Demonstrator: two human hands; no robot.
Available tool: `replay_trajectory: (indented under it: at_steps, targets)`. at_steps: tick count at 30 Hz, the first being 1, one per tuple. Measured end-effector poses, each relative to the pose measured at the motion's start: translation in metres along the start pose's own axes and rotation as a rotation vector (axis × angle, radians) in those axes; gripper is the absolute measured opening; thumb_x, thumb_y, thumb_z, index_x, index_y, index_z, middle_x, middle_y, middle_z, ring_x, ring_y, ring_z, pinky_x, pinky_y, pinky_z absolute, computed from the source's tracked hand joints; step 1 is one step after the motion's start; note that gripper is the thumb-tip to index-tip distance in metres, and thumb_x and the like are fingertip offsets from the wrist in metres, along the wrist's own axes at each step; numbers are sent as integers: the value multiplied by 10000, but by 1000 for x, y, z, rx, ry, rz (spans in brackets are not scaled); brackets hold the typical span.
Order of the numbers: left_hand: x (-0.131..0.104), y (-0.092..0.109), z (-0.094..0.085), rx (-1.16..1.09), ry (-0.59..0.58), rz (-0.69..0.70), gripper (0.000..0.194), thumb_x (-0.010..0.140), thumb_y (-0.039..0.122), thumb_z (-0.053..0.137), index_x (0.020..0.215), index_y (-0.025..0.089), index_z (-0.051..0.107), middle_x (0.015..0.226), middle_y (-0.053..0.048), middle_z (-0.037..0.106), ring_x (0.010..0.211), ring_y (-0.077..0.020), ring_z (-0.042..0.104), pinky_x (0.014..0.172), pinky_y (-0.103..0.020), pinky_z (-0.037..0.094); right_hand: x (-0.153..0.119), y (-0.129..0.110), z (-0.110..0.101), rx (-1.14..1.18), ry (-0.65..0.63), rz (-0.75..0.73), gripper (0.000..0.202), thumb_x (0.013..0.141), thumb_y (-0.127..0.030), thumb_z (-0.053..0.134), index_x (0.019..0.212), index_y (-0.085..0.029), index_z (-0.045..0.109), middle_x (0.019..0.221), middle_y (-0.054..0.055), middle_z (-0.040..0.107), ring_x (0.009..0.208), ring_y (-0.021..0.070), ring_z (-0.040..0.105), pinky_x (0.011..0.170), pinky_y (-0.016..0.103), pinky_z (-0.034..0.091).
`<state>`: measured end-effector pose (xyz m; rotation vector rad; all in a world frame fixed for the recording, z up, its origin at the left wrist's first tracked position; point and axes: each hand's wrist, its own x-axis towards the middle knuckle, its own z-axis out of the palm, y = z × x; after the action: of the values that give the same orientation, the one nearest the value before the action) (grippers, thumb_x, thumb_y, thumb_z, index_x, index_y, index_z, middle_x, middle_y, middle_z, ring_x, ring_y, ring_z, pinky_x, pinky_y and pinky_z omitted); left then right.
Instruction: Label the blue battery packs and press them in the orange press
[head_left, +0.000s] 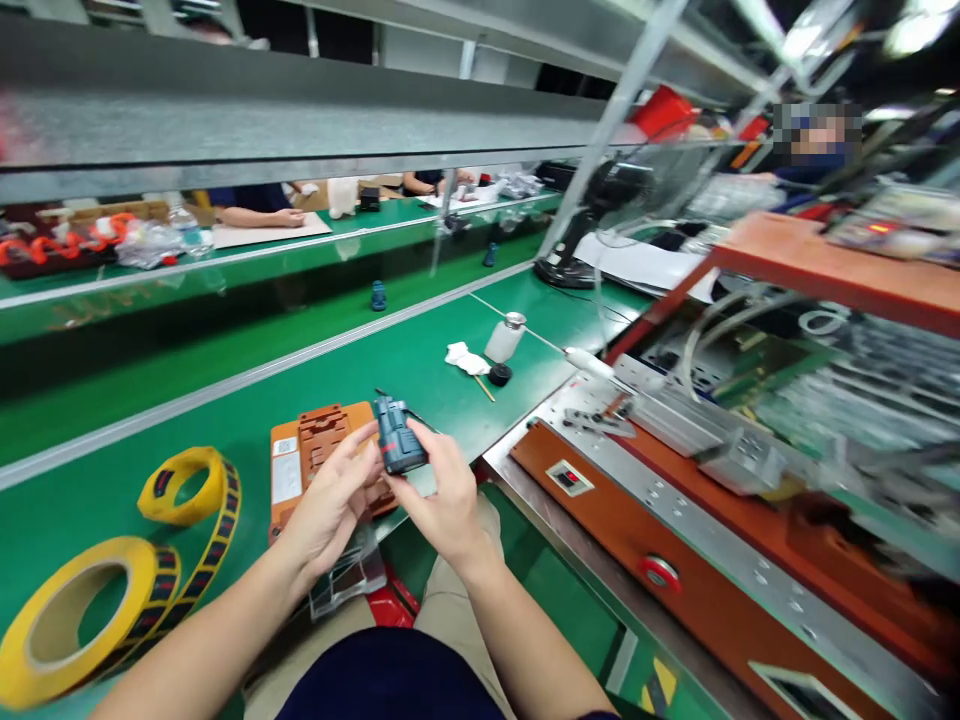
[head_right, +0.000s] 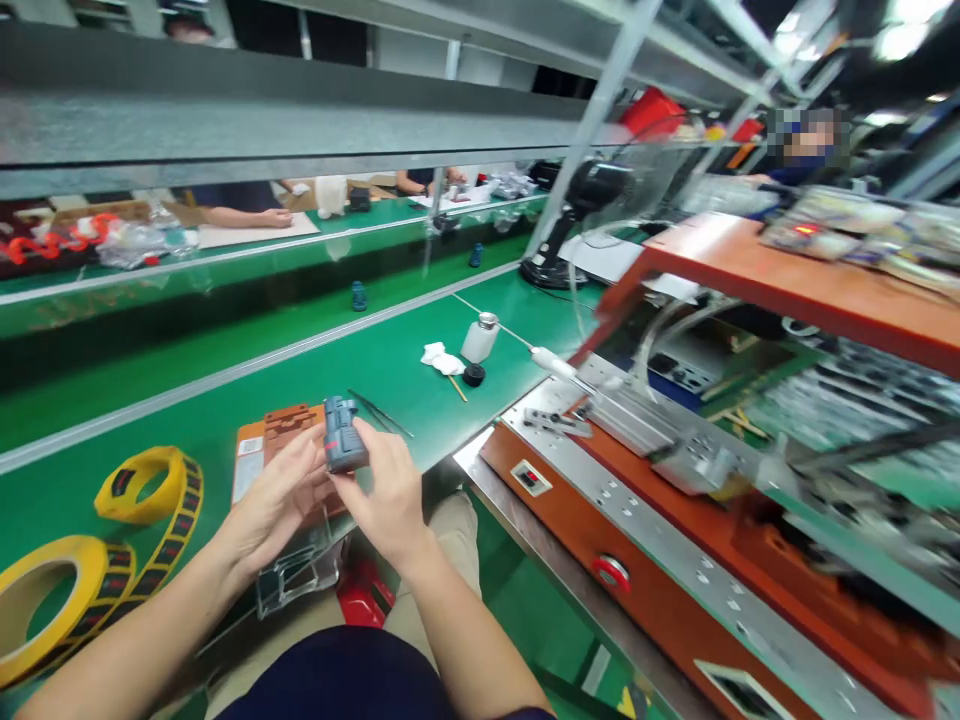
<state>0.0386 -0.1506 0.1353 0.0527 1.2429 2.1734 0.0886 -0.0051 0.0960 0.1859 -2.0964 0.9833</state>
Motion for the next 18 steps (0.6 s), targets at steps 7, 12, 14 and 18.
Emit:
replay_trajectory:
  at_steps: [7, 12, 14, 18]
  targets:
    - [12, -14, 31, 178, 20, -192, 530, 715, 268, 877, 1211, 193, 707, 1223, -98, 729, 1097, -287, 709, 811, -278, 637, -15, 9, -44, -314, -128, -67, 632, 950, -526, 629, 1446, -164, 480, 1131, 124, 617, 1031, 241, 579, 933, 378, 547]
    - [33, -29, 68, 269, -33, -411, 429, 783, 177, 769, 1204, 128, 704, 1274, -154, 700, 1175, -345, 674, 890, -395, 645, -52, 26, -123, -385, 125, -8, 464, 996, -453, 595, 1339, -143, 562, 1094, 112, 670, 983, 210, 616, 872, 368, 550]
    - [38, -36, 83, 293, -67, -449, 404, 798, 191, 758, 1188, 100, 701, 1272, -178, 695, 1174, -357, 672, 916, -426, 635, -77, 28, -166, -447, 296, 59, 269, 1001, -300, 600, 1235, -171, 629, 1033, 90, 696, 929, 207, 627, 811, 371, 543]
    - [50, -55, 104, 422, -195, -425, 495, 731, 217, 850, 1193, 142, 689, 1233, -145, 715, 1117, -318, 706, 920, -377, 630, -133, 26, -248, -751, 634, 204, 147, 959, -123, 606, 1051, -206, 684, 932, 48, 698, 878, 193, 624, 804, 368, 511]
